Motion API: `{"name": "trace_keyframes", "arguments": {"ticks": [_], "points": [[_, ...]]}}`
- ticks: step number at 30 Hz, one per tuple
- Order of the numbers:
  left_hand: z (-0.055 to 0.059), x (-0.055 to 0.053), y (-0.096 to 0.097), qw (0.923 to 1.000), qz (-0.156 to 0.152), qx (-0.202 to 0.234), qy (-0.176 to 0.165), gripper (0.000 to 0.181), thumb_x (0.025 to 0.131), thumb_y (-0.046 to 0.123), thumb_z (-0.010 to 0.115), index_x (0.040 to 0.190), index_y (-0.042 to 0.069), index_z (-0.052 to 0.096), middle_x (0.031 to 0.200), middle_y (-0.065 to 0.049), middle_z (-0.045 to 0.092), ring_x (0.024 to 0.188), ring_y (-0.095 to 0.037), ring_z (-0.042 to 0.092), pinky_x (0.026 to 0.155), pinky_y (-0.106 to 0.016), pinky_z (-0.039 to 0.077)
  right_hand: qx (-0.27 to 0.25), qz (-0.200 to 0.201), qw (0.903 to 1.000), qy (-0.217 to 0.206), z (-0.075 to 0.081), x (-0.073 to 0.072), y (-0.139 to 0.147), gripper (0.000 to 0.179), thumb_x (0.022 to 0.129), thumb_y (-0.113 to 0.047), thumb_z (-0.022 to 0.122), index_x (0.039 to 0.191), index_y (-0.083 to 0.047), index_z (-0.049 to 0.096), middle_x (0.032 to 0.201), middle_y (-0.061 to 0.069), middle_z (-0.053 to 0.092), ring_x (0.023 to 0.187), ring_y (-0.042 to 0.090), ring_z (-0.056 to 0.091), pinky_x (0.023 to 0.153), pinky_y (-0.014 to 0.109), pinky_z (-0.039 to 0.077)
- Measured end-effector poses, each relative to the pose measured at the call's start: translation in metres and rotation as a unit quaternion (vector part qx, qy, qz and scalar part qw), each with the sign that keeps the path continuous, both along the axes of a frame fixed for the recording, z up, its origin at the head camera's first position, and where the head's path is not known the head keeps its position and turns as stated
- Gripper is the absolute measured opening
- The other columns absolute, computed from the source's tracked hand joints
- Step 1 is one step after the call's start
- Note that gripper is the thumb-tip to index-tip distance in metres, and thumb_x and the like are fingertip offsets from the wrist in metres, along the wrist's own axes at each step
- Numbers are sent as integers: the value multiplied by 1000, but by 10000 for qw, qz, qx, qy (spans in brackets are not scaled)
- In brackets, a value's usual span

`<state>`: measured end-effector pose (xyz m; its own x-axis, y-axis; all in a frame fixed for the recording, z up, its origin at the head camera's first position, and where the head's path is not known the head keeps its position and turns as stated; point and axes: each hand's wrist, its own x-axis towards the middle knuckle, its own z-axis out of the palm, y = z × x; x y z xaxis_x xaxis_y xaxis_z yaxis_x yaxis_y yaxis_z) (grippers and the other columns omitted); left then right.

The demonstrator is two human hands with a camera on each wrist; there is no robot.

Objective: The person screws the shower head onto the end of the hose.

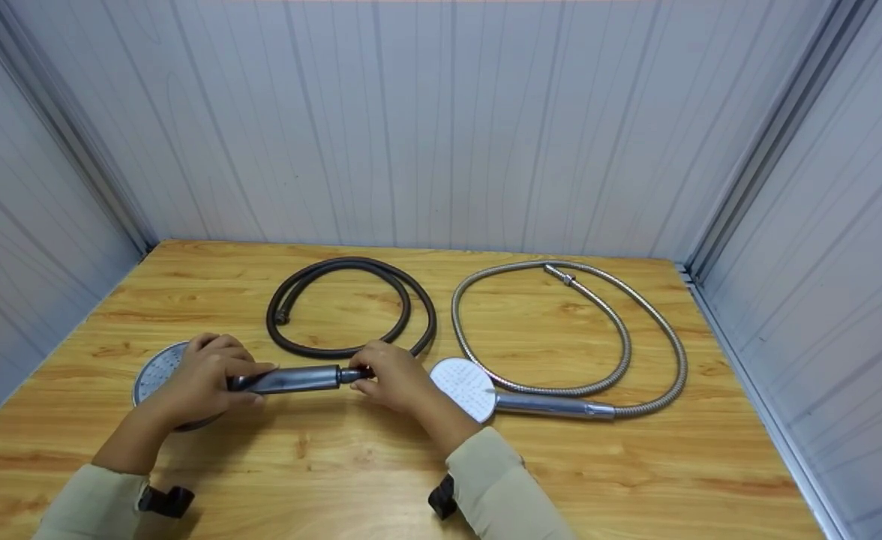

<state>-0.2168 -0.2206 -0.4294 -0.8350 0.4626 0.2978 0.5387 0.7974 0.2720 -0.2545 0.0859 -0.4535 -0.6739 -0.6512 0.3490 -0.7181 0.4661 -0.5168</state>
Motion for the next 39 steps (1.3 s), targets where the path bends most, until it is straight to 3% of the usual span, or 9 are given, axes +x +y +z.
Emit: {"name": "trace_keyframes", "arguments": {"ticks": [15, 20, 30, 39], "points": [[0, -1, -1, 10000, 37, -68, -24, 39, 69, 25, 88, 107, 23, 78, 87, 5, 69, 92, -18, 50, 101, -62, 23, 209, 43, 9998, -8, 1, 1, -1, 21, 91, -15, 71, 109, -5, 71, 101, 4, 63, 90, 15, 60, 79, 31, 51], [0, 0, -1, 10000, 47, -64, -55, 39, 70, 25, 88, 107, 23, 78, 88, 5, 69, 93, -19, 51, 101, -62, 23, 81, -6, 9999, -103, -1, 1, -1, 29, 86, -11, 75, 114, -5, 66, 106, 6, 63, 93, 18, 64, 79, 30, 53], [0, 0, 0, 10000, 21, -1, -68, 41, 69, 26, 89, 108, 21, 78, 87, 5, 67, 94, -19, 50, 103, -60, 21, -271, 80, 9995, 164, -3, 0, -3, 26, 81, -3, 78, 97, -7, 58, 99, 4, 59, 89, 17, 63, 76, 25, 53], [0, 0, 0, 10000, 68, -29, -62, 40, 69, 24, 89, 107, 21, 78, 86, 5, 68, 92, -18, 49, 103, -59, 21, -133, -26, 9999, 61, -2, 0, -3, 21, 84, -6, 76, 98, -7, 61, 98, 3, 61, 89, 16, 62, 77, 28, 53]]}}
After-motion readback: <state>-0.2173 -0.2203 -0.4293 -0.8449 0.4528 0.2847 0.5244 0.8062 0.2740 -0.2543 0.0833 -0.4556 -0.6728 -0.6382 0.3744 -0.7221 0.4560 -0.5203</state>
